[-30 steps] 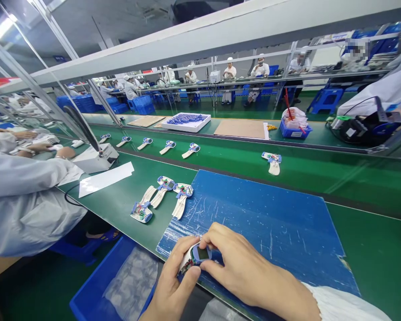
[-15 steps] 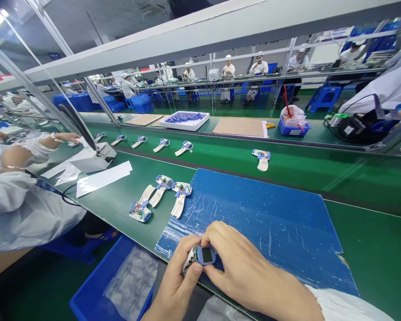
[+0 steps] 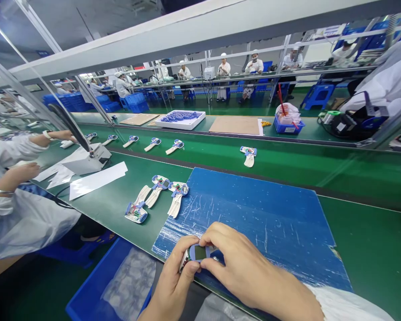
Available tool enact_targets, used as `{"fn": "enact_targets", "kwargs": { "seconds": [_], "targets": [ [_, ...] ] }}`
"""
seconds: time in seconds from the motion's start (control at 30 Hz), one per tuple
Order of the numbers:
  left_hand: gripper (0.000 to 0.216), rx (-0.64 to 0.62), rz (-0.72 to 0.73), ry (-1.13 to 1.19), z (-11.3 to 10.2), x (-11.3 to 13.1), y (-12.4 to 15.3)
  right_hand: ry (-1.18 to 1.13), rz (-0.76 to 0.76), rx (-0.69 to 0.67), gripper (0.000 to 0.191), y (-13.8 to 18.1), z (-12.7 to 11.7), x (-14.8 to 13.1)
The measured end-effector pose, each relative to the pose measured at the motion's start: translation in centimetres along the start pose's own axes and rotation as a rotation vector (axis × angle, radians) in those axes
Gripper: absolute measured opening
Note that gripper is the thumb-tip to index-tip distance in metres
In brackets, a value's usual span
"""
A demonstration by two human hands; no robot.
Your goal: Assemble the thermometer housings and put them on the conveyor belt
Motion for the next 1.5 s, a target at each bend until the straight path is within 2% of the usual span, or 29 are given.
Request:
{"fn": "enact_targets", "kwargs": {
  "seconds": [0.23, 0.47, 0.67, 0.8, 1.07, 1.2, 1.37, 1.5],
  "targets": [
    [0.033, -0.011, 0.028, -0.071, 0.0, 0.3, -0.2, -0.017, -0.042, 0.049, 0.016, 0.2, 1.1, 0.7],
    [0.031, 0.019, 0.031, -0.155, 0.0, 0.0, 0.1, 0.024, -0.27, 0.253, 0.016, 0.5, 2.5, 1.6],
    [0.03, 0.008, 0.07, -0.15, -0.1, 0.4, -0.4, -0.016, -0.182, 0.183, 0.018, 0.3, 1.1, 1.0],
    [0.031, -0.037, 0.096, -0.151, 0.0, 0.8, -0.7, 0.068, -0.157, 0.146, 0.021, -0.4, -0.1, 0.5],
    [0.034, -0.163, 0.091, -0.223, 0.1, 1.3, -1.0, 0.255, -0.359, 0.175, 0.025, -1.4, -1.0, -0.1],
    [0.032, -0.202, 0.068, -0.248, 0.2, 1.4, -1.0, 0.29, -0.396, 0.218, 0.022, -1.7, -0.5, 0.4],
    [0.029, -0.18, 0.026, -0.233, 0.3, 1.1, -0.8, 0.32, -0.409, 0.309, 0.021, -1.6, 0.6, 1.0],
    [0.026, -0.106, -0.015, -0.241, 0.0, 0.5, -0.5, 0.32, -0.436, 0.36, 0.022, -0.2, 0.9, 0.4]
  ]
}}
Point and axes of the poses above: each hand's wrist, its own y-axis away from the middle knuckle, its own z-axis out of the palm, x = y × z, the point moved 2 cm from there along -y, towards the middle knuckle, and after that the axes turned 14 degrees about z, right-handed, at the moved point
